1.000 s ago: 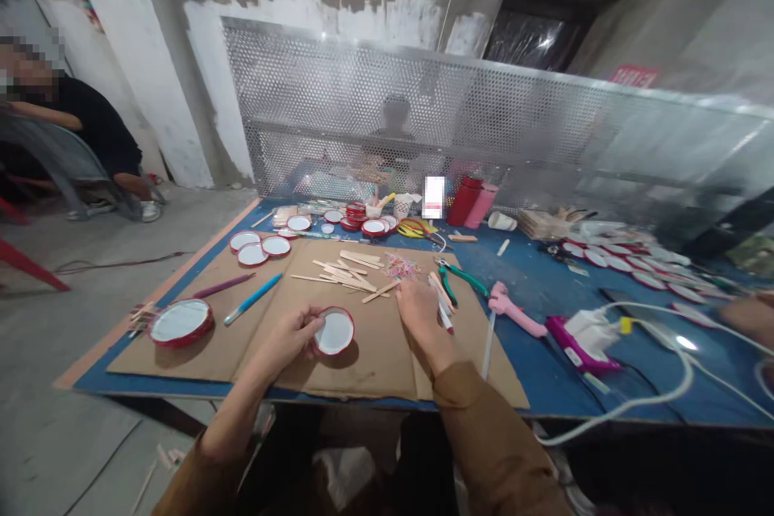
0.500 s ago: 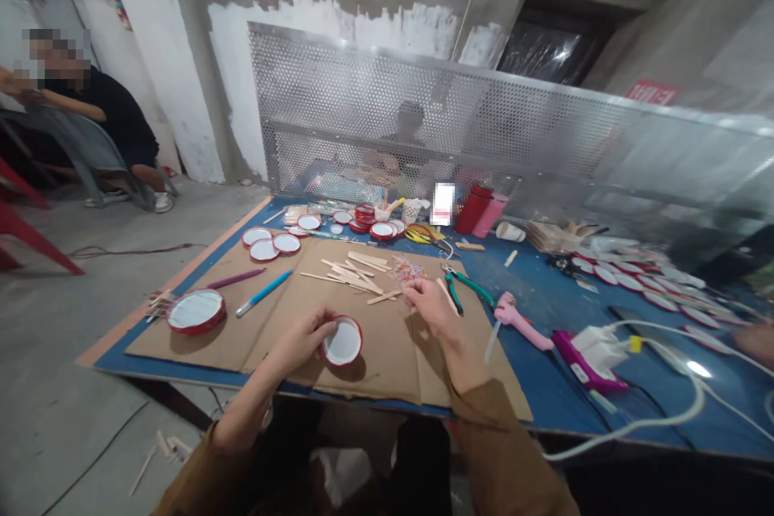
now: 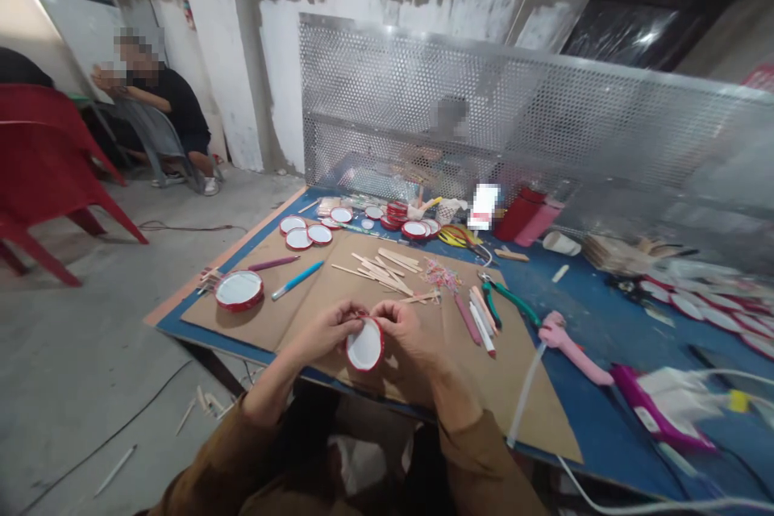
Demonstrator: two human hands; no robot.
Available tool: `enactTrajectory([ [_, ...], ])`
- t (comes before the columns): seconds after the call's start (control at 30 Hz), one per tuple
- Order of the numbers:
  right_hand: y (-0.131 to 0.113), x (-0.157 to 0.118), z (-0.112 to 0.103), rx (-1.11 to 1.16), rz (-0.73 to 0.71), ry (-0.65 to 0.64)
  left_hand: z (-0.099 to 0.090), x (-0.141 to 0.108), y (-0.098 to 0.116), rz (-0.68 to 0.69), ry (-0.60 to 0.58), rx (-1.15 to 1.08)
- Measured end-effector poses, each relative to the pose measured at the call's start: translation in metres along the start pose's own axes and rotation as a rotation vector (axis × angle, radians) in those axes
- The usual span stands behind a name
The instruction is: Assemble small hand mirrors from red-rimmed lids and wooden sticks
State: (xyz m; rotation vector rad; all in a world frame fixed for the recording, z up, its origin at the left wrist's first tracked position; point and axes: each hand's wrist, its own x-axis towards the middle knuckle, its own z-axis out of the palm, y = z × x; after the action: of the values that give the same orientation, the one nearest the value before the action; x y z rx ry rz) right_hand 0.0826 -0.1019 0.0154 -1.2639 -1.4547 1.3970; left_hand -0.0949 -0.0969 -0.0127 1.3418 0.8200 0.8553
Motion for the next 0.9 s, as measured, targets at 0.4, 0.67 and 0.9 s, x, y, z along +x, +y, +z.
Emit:
enactTrajectory([
  [0.4, 0.003, 0.006, 0.017, 0.269, 0.006, 0.127, 0.003, 0.001, 0.005, -0.04, -0.021, 0.064],
  [0.67, -0.017, -0.033, 0.002, -0.014, -0.094, 0.2, 0.012, -0.002, 0.004, -0.075, 0.091, 0.067],
  [0.9, 0.02, -0.08, 0.015, -0.377, -0.144, 0.295, 0.033, -0.017, -0.002, -0.102, 0.24, 0.114],
])
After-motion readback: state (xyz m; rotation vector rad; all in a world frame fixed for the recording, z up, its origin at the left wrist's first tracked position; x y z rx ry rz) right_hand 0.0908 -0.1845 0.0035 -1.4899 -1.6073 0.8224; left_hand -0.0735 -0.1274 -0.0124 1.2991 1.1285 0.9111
